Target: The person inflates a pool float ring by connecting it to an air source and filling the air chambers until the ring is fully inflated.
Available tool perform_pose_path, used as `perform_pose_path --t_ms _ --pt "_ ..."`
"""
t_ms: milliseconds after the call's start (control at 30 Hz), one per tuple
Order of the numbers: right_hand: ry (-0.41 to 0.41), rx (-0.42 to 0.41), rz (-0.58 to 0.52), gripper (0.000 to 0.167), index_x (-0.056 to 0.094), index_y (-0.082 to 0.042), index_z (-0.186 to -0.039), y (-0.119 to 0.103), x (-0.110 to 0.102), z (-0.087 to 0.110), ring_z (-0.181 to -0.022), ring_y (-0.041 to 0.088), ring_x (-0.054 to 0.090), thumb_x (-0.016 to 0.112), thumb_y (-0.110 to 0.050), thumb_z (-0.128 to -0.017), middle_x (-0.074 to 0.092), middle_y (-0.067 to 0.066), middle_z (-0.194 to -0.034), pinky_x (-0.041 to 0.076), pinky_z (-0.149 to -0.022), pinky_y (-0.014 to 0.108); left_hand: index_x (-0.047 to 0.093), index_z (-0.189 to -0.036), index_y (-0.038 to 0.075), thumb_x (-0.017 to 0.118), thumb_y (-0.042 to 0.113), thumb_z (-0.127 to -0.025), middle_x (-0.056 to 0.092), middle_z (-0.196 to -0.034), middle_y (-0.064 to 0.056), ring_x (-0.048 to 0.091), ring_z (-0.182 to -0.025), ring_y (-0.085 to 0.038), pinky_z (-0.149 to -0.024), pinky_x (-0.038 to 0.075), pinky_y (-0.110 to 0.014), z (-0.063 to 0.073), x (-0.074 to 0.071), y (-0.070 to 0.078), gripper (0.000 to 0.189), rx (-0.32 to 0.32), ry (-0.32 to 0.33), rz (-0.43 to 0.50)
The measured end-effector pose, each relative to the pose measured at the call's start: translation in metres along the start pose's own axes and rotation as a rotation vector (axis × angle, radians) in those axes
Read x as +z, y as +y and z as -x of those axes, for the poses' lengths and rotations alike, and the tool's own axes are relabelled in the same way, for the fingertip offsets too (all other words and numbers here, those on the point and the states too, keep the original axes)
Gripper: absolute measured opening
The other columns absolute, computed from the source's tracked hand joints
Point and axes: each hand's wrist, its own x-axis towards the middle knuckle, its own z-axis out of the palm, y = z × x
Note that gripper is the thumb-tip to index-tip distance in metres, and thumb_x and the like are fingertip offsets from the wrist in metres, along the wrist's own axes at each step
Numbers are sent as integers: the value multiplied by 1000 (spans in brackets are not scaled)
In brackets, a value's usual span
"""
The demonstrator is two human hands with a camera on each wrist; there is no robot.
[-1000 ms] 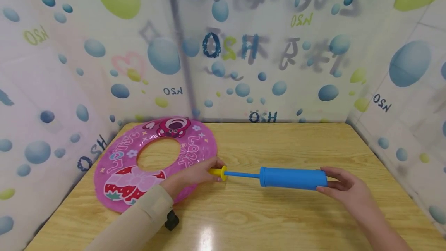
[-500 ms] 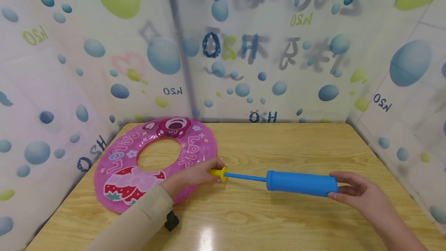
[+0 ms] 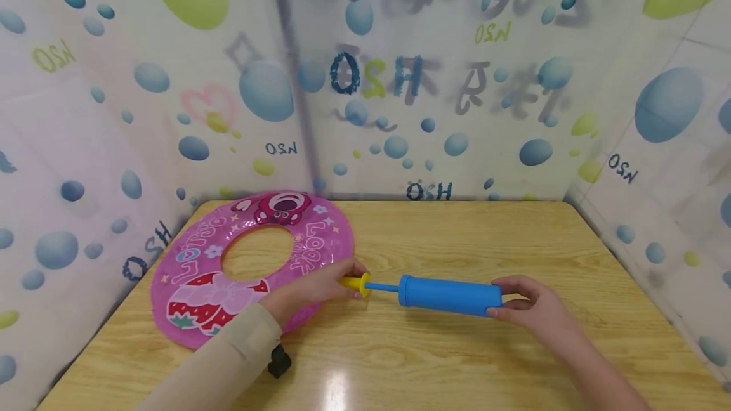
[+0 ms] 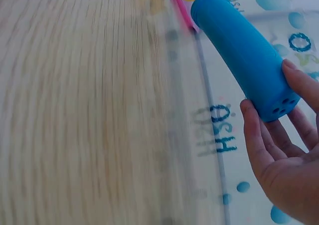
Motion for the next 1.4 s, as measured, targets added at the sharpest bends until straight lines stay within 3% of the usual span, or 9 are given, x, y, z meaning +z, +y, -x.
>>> perform_pose_path --t_ms 133,433,667,900,1167,1267,1400 --pt "-10 -6 -49 66 48 3 -137 -6 16 -9 -102 24 63 77 -27 -86 52 21 -129 55 -83 40 54 -122 8 69 14 -92 58 -123 -4 51 -120 -24 -108 36 -42 0 0 0 34 -4 -1 14" --pt "-16 -8 -111 65 50 3 -135 -19 53 -22 -101 26 63 78 -26 -84 53 20 -128 55 -83 41 54 -121 10 69 13 -92 58 -124 -5 51 -120 -24 -108 35 -42 0 -1 0 33 5 -7 13" --pt "-2 -2 -134 66 50 1 -136 -24 63 -26 -100 25 64 79 -27 -83 53 18 -128 54 -84 43 54 -122 8 70 13 -91 57 -124 -5 50 -120 -26 -108 36 -44 1 0 0 35 8 0 13" --pt "4 -8 -137 66 50 1 -137 -23 56 -25 -101 23 64 78 -27 -84 52 19 -130 54 -86 43 54 -120 9 70 13 -91 57 -124 -5 49 -122 -26 -108 35 -43 1 0 1 33 9 1 31" --pt "36 -31 -115 69 44 0 -142 -15 29 -20 -101 14 64 74 -31 -87 48 18 -137 51 -91 43 55 -119 9 70 12 -91 59 -122 -4 51 -120 -25 -108 36 -44 -1 1 2 33 -11 23 32" --pt "53 -31 -129 67 45 -2 -143 -8 15 -16 -99 9 65 73 -30 -89 53 9 -132 52 -91 41 55 -119 9 70 12 -90 59 -122 -4 51 -120 -25 -108 35 -44 0 1 3 33 -12 27 33" --pt "79 -31 -114 62 47 -5 -142 2 -3 -9 -97 6 65 71 -29 -91 58 -15 -117 53 -87 34 54 -120 9 70 13 -91 58 -124 -5 50 -123 -26 -109 35 -43 -1 1 3 34 -15 28 28"
